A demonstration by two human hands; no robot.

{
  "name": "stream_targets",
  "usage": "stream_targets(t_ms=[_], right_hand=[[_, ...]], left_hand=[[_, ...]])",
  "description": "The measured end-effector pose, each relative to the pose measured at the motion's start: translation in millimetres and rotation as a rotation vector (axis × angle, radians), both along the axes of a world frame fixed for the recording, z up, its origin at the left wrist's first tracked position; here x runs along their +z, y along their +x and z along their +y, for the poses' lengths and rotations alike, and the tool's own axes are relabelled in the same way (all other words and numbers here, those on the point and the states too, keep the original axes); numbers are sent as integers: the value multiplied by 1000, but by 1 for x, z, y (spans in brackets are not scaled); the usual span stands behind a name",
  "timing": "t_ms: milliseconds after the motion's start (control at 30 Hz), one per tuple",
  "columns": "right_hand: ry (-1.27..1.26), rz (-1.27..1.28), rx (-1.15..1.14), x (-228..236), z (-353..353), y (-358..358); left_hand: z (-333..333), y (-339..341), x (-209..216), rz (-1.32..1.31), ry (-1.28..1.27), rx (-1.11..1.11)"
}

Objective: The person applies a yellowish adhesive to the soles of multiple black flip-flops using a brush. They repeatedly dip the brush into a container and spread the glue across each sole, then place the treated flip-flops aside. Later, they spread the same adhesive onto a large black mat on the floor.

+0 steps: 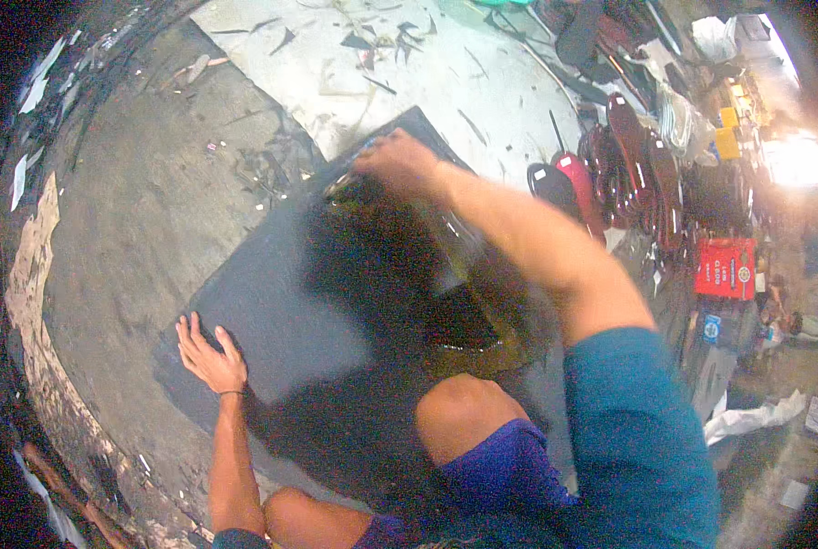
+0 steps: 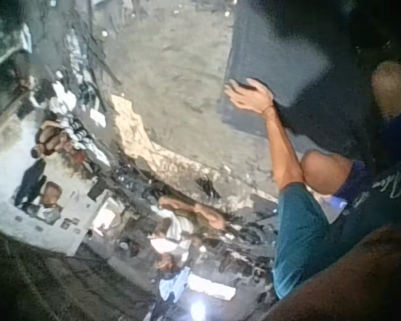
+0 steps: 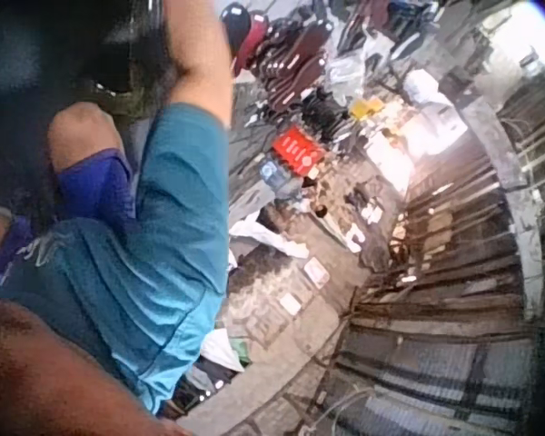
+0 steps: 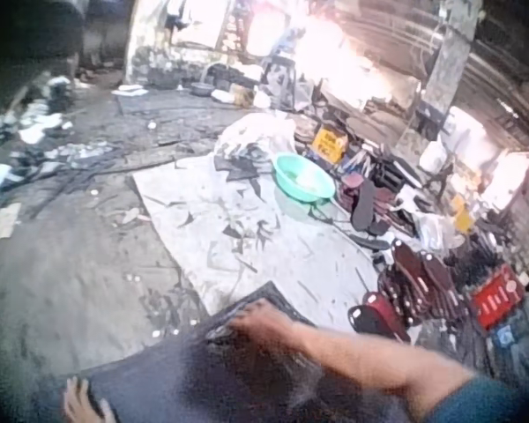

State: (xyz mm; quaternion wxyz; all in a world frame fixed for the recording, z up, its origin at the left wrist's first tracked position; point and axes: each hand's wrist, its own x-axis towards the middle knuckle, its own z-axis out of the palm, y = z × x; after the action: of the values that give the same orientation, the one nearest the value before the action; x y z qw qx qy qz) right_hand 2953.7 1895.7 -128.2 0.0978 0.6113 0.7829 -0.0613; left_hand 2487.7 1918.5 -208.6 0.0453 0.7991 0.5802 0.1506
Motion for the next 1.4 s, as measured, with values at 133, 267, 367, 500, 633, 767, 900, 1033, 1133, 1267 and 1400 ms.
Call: stream_targets(t_ms=[133,267,367,500,633,767,900,1033,1133,1267,1400], right_hand=[[-210,147,67,-2,-89,38],[-115,47,197,8,-251,18],[-402,148,-46,19,-393,23],[-154,235,-496,33,-469,10],[369,105,-828,17,-474,-55],[-90,567,-1244,40,-510,-139],[344,225,-1744,8,-500,-114],[309,130,-1871,-17,-428,-89],[255,183,-1809,-16,-355,-62],[271,338,-1713,-13,-240,-35],[287,441,-1474,-24,-124,-8]], left_hand=[[3,-6,-2,46,10,12],[3,-11,-7,71,53,13],[2,-8,-15,43,78,-11],[9,-14,-17,90,106,-2],[12,-15,-18,87,96,-38],[-10,-35,-7,89,65,-158],[-35,-40,-2,115,63,-241],[-35,-40,-4,122,46,-188],[-36,-35,1,113,46,-203],[-36,-35,9,125,12,-164],[-36,-32,14,99,-11,-173]])
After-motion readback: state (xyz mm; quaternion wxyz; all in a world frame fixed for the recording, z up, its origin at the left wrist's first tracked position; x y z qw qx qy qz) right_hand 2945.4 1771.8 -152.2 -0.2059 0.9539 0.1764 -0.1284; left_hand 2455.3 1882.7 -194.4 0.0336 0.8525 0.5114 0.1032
